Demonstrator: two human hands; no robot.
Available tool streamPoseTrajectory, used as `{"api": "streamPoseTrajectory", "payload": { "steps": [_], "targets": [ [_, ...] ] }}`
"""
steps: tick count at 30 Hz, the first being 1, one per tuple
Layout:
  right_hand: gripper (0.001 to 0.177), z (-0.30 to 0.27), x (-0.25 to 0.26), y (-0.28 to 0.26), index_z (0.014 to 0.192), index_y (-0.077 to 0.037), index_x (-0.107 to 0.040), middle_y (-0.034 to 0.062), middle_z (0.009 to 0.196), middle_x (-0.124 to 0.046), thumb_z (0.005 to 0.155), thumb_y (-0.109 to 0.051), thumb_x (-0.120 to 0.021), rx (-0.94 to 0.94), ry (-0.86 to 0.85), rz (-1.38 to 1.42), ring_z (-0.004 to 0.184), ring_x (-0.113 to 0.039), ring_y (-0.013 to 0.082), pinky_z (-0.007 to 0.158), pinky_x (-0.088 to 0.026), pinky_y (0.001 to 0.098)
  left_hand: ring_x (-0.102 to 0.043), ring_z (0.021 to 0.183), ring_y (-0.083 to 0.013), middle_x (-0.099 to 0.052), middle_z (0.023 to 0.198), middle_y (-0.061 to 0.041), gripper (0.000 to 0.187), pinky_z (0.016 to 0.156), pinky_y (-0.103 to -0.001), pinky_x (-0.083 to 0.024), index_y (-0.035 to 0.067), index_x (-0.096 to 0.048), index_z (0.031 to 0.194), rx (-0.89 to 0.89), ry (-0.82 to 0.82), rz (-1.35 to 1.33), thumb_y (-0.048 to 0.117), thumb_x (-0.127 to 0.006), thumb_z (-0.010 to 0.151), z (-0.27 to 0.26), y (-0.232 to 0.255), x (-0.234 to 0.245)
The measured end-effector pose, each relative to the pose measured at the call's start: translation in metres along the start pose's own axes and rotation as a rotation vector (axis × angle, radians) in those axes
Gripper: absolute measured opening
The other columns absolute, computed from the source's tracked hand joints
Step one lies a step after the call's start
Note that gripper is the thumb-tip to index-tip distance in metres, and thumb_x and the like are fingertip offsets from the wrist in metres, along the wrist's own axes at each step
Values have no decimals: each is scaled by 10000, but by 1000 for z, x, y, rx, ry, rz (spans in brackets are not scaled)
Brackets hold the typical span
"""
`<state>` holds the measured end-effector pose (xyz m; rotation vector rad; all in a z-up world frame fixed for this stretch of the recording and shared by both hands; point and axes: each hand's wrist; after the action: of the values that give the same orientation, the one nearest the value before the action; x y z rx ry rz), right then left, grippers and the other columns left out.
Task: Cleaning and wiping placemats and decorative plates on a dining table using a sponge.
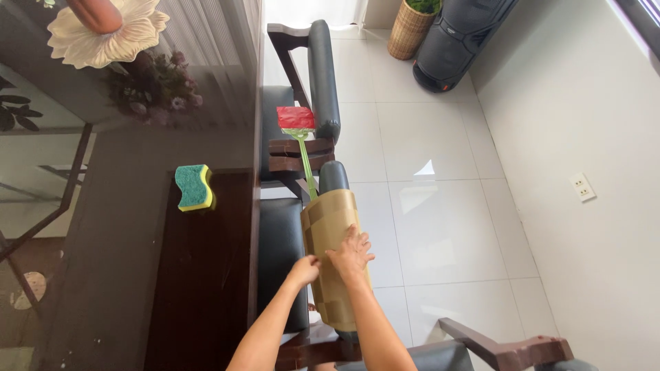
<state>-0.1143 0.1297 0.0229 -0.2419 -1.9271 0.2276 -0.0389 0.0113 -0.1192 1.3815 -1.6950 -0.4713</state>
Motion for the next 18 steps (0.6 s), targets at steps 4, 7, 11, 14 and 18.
{"api": "streamPoseTrajectory", "payload": {
  "steps": [4, 7, 11, 14, 18],
  "targets": [
    [1203, 16, -19, -8, 1534, -176, -164, 291, 1572, -225, 656, -430, -948, 38, 28, -17, 1250, -486, 460, 914, -482, 617, -692, 1122, -344, -731, 1157, -207, 334, 971, -407, -530, 31, -705, 1203, -11, 316, 36, 242, -583, 975, 47, 22, 38],
    [1276, 12, -13, -18, 1602, -195, -66, 252, 1553, -278, 682, -432, -918, 48, 65, -130, 1152, -549, 414, 860, -521, 557, -668, 1129, -385, -720, 1165, -227, 364, 972, -443, -515, 15, -672, 1216, -41, 428, 17, 272, -544, 992, 85, 48, 60],
    [1281, 14, -17, -20, 1596, -188, -38, 229, 1504, -313, 690, -433, -911, 47, 80, -165, 1117, -558, 393, 837, -516, 538, -651, 1149, -414, -703, 1185, -269, 425, 987, -452, -503, -7, -643, 1282, 10, 421, 11, 308, -538, 1018, 141, 53, 65],
    [1278, 17, -16, -20, 1589, -181, -32, 227, 1493, -311, 691, -422, -909, 35, 68, -182, 1120, -550, 388, 841, -510, 529, -630, 1156, -425, -668, 1201, -293, 476, 978, -454, -490, -38, -635, 1283, 17, 432, -29, 332, -623, 984, 183, 38, 52],
    [1277, 17, -16, -18, 1579, -175, -16, 230, 1483, -289, 695, -401, -910, 33, 27, -166, 1144, -521, 377, 858, -490, 519, -755, 1014, -347, -776, 1017, -219, 419, 885, -432, -552, -24, -764, 1129, 196, 316, -280, 326, -704, 907, 205, 36, 47]
  ]
}}
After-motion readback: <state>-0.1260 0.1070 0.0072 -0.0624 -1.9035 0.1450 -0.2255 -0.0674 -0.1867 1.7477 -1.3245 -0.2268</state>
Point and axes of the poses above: each hand's wrist, its own z-axis towards the middle knuckle, its own x-axis out of the back of the hand, y = z × x
